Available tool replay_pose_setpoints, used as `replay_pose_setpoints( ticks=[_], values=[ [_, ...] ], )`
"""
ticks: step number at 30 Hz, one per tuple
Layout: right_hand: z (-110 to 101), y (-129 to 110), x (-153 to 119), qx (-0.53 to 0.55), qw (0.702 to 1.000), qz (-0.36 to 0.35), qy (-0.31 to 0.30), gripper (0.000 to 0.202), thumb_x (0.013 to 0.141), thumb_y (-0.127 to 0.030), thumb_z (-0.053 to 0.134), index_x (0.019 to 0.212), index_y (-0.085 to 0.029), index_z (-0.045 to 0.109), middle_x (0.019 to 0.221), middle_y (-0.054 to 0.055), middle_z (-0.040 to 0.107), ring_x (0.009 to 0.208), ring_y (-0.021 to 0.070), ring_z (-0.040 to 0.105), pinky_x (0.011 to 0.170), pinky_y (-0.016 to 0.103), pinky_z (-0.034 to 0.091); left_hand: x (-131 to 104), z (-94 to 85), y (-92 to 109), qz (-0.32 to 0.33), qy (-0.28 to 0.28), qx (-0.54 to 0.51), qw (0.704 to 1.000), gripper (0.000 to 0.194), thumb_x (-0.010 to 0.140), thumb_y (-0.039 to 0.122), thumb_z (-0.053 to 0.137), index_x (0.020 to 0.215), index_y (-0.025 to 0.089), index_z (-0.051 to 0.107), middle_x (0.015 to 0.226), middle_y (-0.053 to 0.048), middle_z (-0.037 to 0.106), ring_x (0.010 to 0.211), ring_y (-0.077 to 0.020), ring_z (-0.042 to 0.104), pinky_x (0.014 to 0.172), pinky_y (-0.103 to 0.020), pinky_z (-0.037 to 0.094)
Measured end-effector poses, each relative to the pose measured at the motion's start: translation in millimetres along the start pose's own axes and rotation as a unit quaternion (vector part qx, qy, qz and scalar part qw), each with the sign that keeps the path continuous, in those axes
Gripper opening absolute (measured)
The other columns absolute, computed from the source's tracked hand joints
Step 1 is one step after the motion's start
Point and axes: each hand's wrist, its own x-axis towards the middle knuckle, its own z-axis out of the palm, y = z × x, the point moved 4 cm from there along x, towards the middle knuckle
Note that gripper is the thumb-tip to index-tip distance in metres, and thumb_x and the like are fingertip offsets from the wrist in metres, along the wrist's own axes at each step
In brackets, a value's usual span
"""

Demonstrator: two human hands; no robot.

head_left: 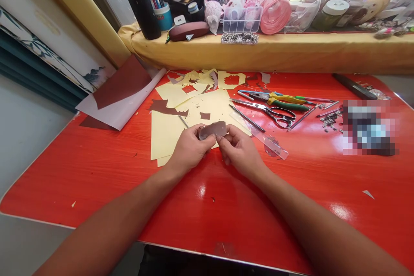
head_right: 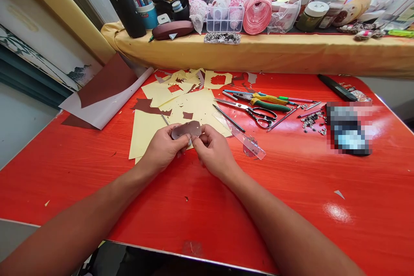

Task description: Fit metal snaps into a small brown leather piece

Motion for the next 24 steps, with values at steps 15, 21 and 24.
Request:
replay_pose_setpoints(
  ticks=[15,21,24],
  values=[
    [0.3,1.4,2.4,-0.009,1.0,-0.002,-0.004,0.007,0.081,-0.028,0.053,0.087,-0.025,0.053,0.055,-0.011,0.047,0.041,0.0107,0.044,0.044,0.025,0.036,-1.6,1.5,6.8,0.031,-0.034,0.053,0.998,0.011,0.075,0.027,0.065,0.074,0.02,0.056,0.065,0.007,0.048,0.06,-0.0102,0.039,0.057,-0.027,0.032],
    [-1.0,2.4,1.3,-0.021,1.0,-0.003,-0.002,0.005,0.081,-0.028,0.054,0.084,-0.024,0.052,0.055,-0.01,0.048,0.042,0.0106,0.045,0.045,0.025,0.037,0.8,-1.3,7.0,0.052,-0.036,0.082,0.995,0.012,0.075,0.027,0.067,0.084,0.018,0.066,0.07,0.006,0.054,0.063,-0.0107,0.042,0.059,-0.027,0.033],
    [-0.4,3.3,1.5,-0.022,1.0,0.003,-0.01,0.008,0.084,-0.031,0.056,0.087,-0.024,0.054,0.056,-0.01,0.051,0.043,0.0111,0.047,0.045,0.026,0.039,2.4,-4.4,7.2,0.051,-0.049,0.092,0.993,0.014,0.076,0.027,0.067,0.087,0.018,0.069,0.07,0.006,0.054,0.064,-0.0109,0.043,0.059,-0.026,0.034]
  ],
)
